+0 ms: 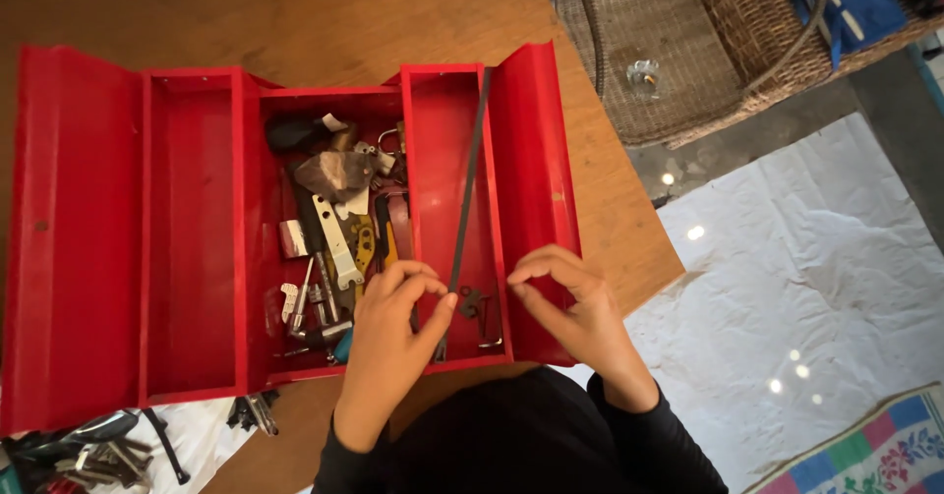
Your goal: Emptying a red metal toolbox by placing tools and hardware onto a wooden table
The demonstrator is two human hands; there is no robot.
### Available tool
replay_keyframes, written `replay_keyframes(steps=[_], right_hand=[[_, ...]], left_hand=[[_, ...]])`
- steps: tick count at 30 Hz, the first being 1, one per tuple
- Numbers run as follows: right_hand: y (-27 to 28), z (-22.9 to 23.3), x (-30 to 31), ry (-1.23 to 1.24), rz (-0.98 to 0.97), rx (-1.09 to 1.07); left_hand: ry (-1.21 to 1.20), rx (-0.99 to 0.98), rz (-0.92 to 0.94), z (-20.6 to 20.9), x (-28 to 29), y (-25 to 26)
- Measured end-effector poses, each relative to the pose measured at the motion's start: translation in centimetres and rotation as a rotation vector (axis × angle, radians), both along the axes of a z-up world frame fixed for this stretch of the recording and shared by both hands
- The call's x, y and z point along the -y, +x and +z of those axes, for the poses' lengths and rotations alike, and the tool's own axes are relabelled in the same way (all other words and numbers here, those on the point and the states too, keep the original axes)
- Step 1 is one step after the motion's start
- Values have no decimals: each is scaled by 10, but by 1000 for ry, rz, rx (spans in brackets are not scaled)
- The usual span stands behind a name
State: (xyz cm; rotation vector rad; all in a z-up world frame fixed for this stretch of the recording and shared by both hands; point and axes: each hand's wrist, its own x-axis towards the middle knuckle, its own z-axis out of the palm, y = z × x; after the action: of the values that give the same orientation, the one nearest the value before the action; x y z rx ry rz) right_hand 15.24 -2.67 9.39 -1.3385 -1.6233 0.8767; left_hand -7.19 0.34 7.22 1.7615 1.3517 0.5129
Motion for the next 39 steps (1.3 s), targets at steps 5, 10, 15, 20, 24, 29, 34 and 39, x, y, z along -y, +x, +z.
replay_keyframes(steps=[5,10,15,20,24,29,34,39], right_hand=[[-30,10,6,-71,54,-238],[-58,-3,11,-170,55,-421],[-89,-30,15,-159,28,-518],[-135,-24,20,-158,98,-476],[-185,-21,26,-179,127,-390],[-253,-27,34,-180,340,-381],[-333,-30,44,-146,414,-180],[-413,-50,60,-288,531,-304]], left_hand=[[40,188,57,8,14,-5],[149,348,116,11,30,-10],[196,390,192,7,50,-33],[242,435,285,11,72,-74],[286,438,411,10,90,-119],[238,410,606,11,120,-181],[109,475,771,2,149,-246],[169,442,896,-38,174,-312]])
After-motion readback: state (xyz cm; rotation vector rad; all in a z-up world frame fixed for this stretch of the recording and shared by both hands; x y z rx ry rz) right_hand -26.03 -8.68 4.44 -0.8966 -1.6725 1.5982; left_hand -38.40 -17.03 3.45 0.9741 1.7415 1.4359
